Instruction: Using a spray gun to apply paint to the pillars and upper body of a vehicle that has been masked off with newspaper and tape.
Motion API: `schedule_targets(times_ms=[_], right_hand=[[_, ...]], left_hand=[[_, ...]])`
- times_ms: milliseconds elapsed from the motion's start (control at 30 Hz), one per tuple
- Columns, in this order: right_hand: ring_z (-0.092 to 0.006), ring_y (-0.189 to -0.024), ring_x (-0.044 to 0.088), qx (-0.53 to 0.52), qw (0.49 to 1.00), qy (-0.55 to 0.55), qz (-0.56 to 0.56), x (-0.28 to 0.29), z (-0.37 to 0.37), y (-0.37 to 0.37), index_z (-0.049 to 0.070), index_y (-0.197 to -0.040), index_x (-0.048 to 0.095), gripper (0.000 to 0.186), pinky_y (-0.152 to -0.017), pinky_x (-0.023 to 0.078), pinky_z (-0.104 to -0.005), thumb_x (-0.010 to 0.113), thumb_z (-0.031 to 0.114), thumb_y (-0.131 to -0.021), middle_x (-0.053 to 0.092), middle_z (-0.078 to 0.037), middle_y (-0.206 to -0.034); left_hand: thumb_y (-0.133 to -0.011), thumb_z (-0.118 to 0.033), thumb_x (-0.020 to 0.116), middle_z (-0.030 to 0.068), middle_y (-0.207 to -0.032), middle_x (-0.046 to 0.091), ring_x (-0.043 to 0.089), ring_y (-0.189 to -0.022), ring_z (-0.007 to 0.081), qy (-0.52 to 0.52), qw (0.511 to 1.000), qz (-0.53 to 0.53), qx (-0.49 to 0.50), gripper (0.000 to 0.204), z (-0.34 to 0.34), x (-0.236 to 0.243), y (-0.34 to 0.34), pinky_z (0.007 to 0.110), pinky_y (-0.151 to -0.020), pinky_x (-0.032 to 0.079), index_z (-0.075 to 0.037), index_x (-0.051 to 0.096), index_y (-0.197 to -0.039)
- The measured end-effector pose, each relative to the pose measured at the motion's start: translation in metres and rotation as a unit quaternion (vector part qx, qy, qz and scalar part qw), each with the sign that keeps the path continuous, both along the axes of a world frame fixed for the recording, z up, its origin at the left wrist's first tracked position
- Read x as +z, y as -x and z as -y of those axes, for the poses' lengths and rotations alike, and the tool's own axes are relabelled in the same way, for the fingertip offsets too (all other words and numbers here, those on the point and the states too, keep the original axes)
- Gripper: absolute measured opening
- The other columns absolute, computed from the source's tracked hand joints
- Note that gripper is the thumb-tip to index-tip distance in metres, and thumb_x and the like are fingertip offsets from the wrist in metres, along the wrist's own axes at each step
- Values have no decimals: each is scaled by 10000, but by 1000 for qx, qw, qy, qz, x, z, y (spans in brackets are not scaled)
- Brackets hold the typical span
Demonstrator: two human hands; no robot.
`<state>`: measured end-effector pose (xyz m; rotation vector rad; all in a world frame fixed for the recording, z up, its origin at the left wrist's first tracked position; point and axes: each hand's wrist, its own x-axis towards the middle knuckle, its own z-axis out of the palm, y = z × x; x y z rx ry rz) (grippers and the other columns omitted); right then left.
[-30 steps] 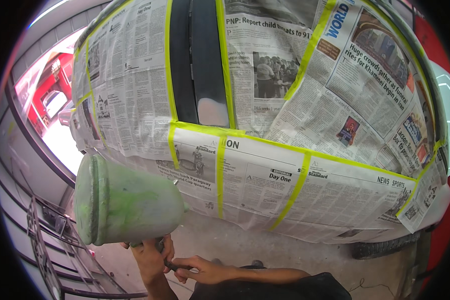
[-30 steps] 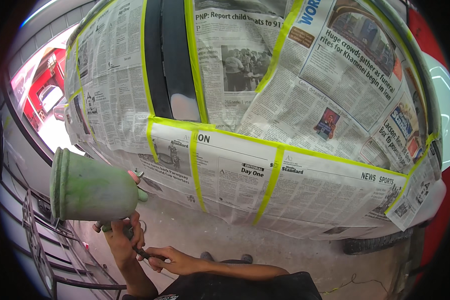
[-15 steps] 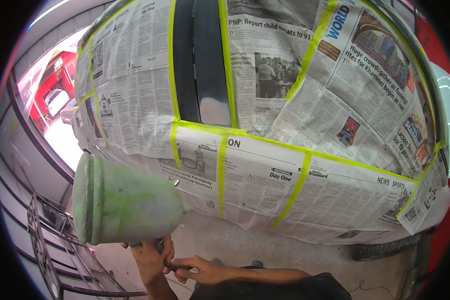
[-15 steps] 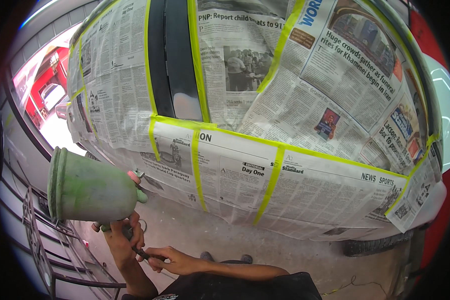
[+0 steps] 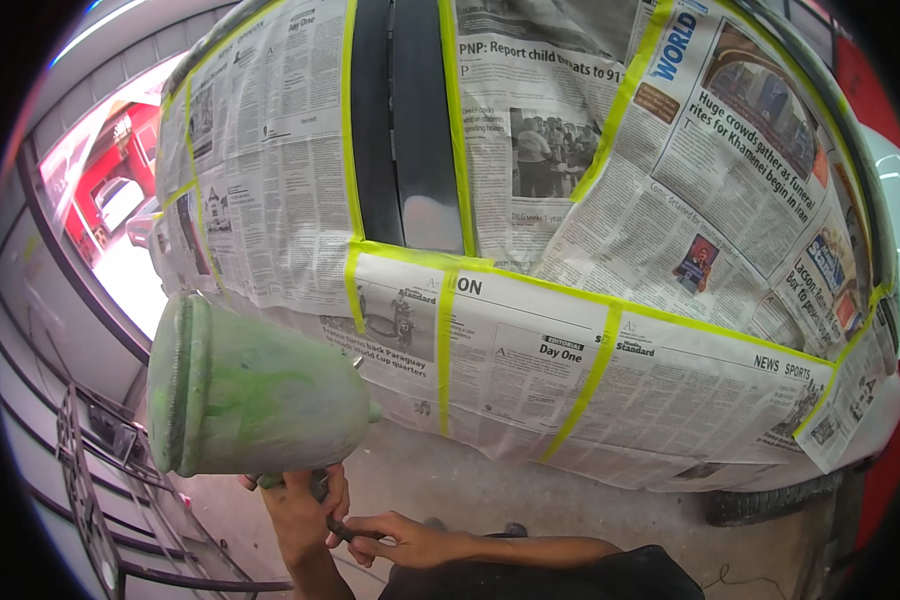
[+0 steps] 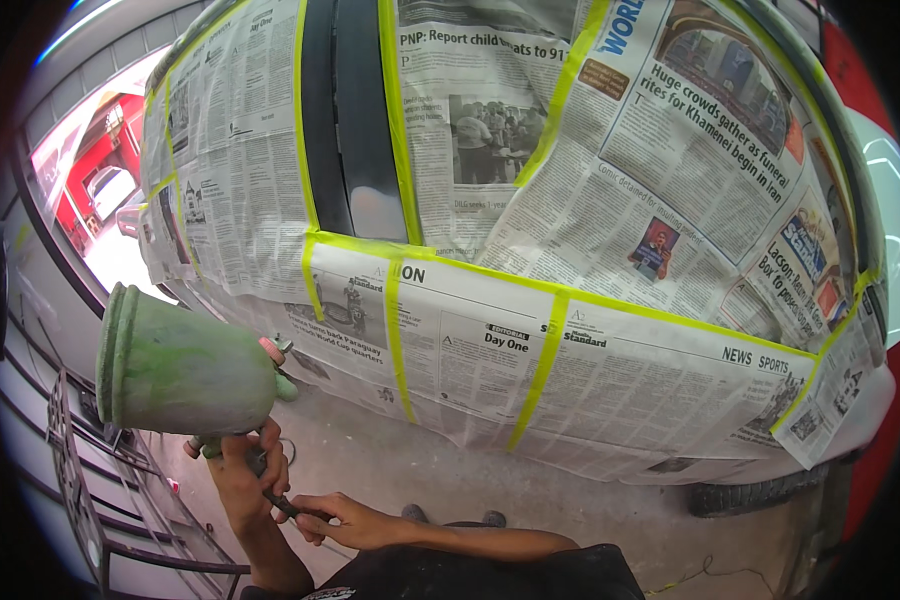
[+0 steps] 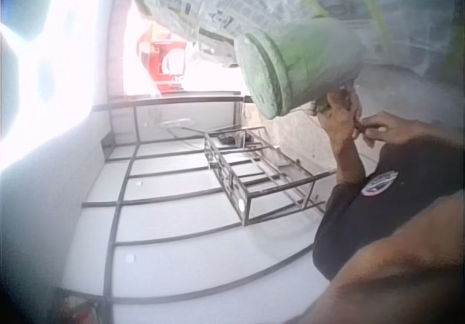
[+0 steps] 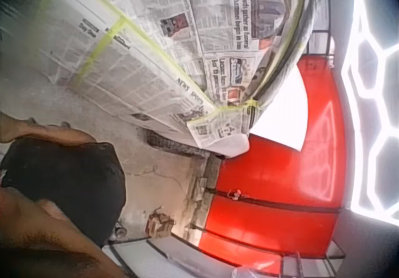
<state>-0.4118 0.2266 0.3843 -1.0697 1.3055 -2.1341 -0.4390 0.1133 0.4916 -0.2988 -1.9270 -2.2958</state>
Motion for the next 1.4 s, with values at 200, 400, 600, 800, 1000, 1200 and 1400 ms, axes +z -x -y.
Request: schedule_targets(times_ms=[200,400,600,800,1000,1200,1400], right_hand=[[-98,-671,444,-8,1000,4,2,-4,-1,2,8,-1177,535,329,-656,411,-266,412,270,-1020,453,-1,-688],[-111,-731,500,17,999,-36,7,-4,-5,2,36,-1196,560,316,-741,427,-297,467,260,-994,505,-12,-710],[-122,-735,499,21,998,-61,-12,-2,-8,3,42,-1191,567,308,-749,426,-305,503,258,-980,516,-24,-741],[-121,-739,502,-20,998,-32,-43,-4,-4,0,-11,-1150,559,300,-720,442,-295,533,227,-969,550,-43,-770],[-171,-871,571,61,988,-116,-83,-13,-5,0,13,-1148,570,286,-832,454,-322,553,217,-948,599,-86,-904],[-183,-886,565,96,979,-151,-95,-13,-7,-4,0,-1147,553,296,-846,446,-345,543,222,-951,579,-86,-864],[-198,-882,555,91,981,-147,-89,-21,-4,-6,3,-1146,551,305,-824,447,-349,546,237,-951,588,-108,-883]], left_hand=[[-1007,-331,400,77,-721,465,326,-323,67,22,999,-29,31,365,-8,11,1,213,-256,285,27,403,-932],[-1008,-335,398,79,-732,468,324,-318,67,15,999,-16,38,369,-8,10,0,215,-255,293,28,403,-944],[-1007,-337,397,76,-712,455,321,-315,70,-3,999,-46,-9,373,-6,15,2,223,-252,294,33,408,-959],[-989,-263,421,117,-738,510,345,-336,91,-25,998,-21,61,322,-11,38,3,246,-295,294,47,460,-911],[-996,-322,440,94,-717,464,312,-311,67,20,998,38,41,355,5,26,-4,217,-250,279,29,437,-1048],[-995,-328,446,114,-725,510,335,-337,82,-52,998,20,-1,362,10,31,-8,235,-285,289,33,452,-1014],[-997,-346,432,87,-725,471,298,-306,67,25,996,-20,88,362,15,23,-10,219,-241,301,13,436,-1040]])
